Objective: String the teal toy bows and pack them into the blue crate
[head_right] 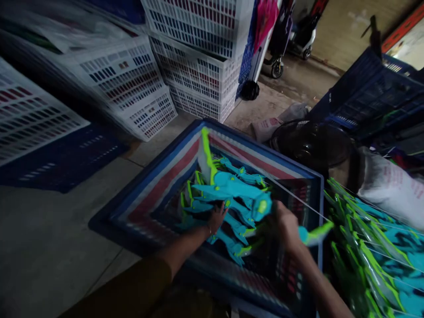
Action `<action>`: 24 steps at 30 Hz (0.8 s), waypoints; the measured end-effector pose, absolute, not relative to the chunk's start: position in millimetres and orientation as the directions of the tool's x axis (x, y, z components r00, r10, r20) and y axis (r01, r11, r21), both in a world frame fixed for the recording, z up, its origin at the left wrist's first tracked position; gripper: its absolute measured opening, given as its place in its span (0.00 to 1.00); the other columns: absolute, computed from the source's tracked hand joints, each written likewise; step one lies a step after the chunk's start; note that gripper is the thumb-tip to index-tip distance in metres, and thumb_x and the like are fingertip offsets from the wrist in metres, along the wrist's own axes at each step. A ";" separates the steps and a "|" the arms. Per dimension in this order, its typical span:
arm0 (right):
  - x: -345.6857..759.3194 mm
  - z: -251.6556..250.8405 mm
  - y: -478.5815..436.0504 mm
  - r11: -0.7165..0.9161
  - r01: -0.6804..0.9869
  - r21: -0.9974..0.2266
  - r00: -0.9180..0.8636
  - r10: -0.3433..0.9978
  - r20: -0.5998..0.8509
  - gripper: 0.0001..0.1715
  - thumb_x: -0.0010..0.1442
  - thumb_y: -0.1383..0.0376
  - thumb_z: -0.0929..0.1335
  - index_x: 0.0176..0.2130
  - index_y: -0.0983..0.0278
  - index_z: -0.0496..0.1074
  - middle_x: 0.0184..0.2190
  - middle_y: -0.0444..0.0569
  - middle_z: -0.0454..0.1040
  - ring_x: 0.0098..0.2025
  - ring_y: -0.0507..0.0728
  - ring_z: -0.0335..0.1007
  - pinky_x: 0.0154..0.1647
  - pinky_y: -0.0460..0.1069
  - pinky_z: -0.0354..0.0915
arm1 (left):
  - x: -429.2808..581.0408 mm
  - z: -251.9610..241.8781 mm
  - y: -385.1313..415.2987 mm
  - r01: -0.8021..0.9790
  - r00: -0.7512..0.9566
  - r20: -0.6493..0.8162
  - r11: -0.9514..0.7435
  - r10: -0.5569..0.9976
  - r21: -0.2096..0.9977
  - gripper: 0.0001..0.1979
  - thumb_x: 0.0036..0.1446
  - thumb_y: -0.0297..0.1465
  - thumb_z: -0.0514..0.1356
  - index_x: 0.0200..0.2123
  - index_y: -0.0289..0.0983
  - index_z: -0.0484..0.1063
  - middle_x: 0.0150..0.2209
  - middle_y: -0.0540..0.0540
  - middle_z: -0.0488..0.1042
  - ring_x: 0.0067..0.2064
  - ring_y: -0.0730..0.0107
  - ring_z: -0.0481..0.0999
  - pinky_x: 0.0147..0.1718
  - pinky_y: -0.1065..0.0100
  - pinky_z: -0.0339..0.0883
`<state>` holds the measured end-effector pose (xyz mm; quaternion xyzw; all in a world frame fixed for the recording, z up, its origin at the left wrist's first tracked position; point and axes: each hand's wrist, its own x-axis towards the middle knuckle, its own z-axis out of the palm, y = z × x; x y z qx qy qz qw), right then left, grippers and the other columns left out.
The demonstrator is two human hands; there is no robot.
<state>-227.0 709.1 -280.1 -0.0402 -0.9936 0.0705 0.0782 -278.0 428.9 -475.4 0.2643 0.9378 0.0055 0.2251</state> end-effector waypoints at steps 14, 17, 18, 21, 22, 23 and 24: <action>-385.2 -494.6 598.3 0.998 0.058 -0.003 -0.977 0.056 -0.207 0.14 0.70 0.78 0.62 0.50 0.71 0.73 0.47 0.63 0.76 0.52 0.64 0.73 0.51 0.52 0.65 | -259.8 -547.5 424.3 0.516 -0.807 -0.324 0.857 0.493 0.020 0.43 0.65 0.33 0.62 0.78 0.48 0.46 0.80 0.36 0.38 0.73 0.27 0.63 0.58 0.30 0.73; -385.9 -504.2 599.9 1.000 0.015 0.014 -0.975 0.017 -0.220 0.14 0.72 0.77 0.60 0.49 0.70 0.72 0.44 0.62 0.75 0.50 0.63 0.72 0.52 0.53 0.65 | -255.5 -546.9 424.2 0.519 -0.826 -0.263 0.855 0.499 -0.007 0.40 0.67 0.34 0.62 0.78 0.49 0.50 0.80 0.37 0.42 0.72 0.27 0.65 0.56 0.31 0.74; -386.1 -506.3 599.4 1.000 0.008 0.023 -0.975 0.013 -0.221 0.15 0.72 0.77 0.59 0.49 0.71 0.72 0.44 0.62 0.75 0.49 0.63 0.72 0.51 0.53 0.65 | -255.6 -545.0 424.3 0.516 -0.827 -0.259 0.856 0.500 0.005 0.40 0.67 0.36 0.62 0.77 0.49 0.51 0.80 0.37 0.44 0.71 0.27 0.66 0.55 0.31 0.74; -387.2 -511.6 596.1 0.999 0.017 0.051 -0.976 0.027 -0.218 0.16 0.72 0.77 0.58 0.50 0.71 0.71 0.44 0.63 0.74 0.48 0.63 0.70 0.50 0.54 0.64 | -259.4 -536.8 422.5 0.488 -0.824 -0.296 0.870 0.484 0.066 0.42 0.64 0.44 0.65 0.77 0.50 0.54 0.80 0.36 0.44 0.70 0.27 0.67 0.53 0.31 0.74; -387.7 -512.9 594.9 0.998 0.023 0.057 -0.976 0.035 -0.217 0.16 0.72 0.77 0.58 0.50 0.71 0.71 0.44 0.63 0.73 0.48 0.63 0.70 0.50 0.54 0.63 | -261.1 -533.5 420.8 0.485 -0.817 -0.314 0.871 0.483 0.077 0.44 0.63 0.46 0.67 0.77 0.51 0.53 0.80 0.35 0.44 0.70 0.26 0.67 0.53 0.31 0.74; -388.1 -513.9 593.7 0.998 0.031 0.061 -0.976 0.043 -0.216 0.16 0.72 0.77 0.58 0.51 0.71 0.71 0.44 0.62 0.73 0.48 0.63 0.70 0.50 0.53 0.63 | -262.7 -529.8 418.4 0.493 -0.805 -0.334 0.866 0.490 0.083 0.48 0.60 0.48 0.69 0.77 0.51 0.52 0.81 0.35 0.42 0.70 0.26 0.66 0.54 0.30 0.74; -388.4 -514.5 592.6 0.997 0.038 0.062 -0.975 0.051 -0.214 0.16 0.72 0.77 0.58 0.51 0.71 0.71 0.44 0.62 0.73 0.48 0.63 0.69 0.50 0.53 0.63 | -264.4 -525.7 415.5 0.513 -0.785 -0.355 0.854 0.508 0.088 0.53 0.55 0.49 0.73 0.78 0.50 0.51 0.81 0.34 0.40 0.70 0.24 0.65 0.55 0.30 0.73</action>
